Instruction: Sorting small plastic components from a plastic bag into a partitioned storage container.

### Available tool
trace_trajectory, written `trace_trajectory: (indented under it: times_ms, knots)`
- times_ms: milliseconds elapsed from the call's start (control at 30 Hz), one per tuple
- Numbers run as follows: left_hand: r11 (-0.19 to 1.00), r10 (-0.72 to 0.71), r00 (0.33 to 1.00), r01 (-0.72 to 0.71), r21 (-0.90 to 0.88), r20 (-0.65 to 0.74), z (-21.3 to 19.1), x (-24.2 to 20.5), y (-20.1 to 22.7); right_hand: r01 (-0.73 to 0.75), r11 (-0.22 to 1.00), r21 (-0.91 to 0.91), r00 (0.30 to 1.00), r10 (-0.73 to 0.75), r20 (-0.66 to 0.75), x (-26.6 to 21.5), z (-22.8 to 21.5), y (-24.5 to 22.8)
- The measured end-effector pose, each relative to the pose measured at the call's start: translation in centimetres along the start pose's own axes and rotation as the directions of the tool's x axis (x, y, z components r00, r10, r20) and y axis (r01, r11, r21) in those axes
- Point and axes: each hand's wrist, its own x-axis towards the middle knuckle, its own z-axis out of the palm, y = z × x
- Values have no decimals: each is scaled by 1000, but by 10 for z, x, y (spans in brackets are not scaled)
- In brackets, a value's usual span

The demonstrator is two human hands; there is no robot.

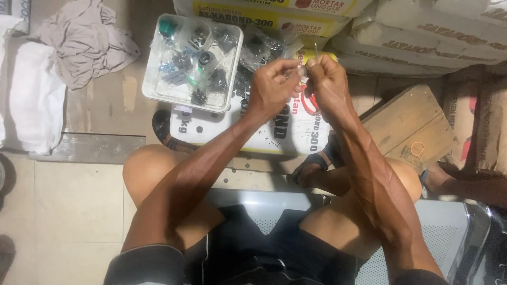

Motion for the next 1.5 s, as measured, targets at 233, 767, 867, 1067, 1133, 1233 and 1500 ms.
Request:
trace_trajectory:
  times_ms: [233,767,867,1067,1133,1233,1500]
  knots:
    - [981,-162,987,163,-103,16,-8,6,-12,63,994,-94,998,-66,-22,4,1,28]
    - [974,-227,953,216,-77,-202,-5,25,-18,82,926,-367,991,-37,129,4,9,28]
    - [983,-183,963,183,-16,-199,-5,26,-23,109,915,-389,989,-61,133,4,10,32]
    - [929,39,989,17,371,-144,-1,24,-32,89,897,-434,991,-34,131,9,12,41]
    - [894,52,992,6,448,-117,-1,21,-37,41,894,-446,993,14,121,8,14,44]
    - [845,117,992,-75,530,-46,-4,16,-50,93,850,-519,988,-15,153,9,21,66]
    - [906,-76,987,128,404,-143,-9,35,-27,-39,937,-347,956,137,261,10,12,13]
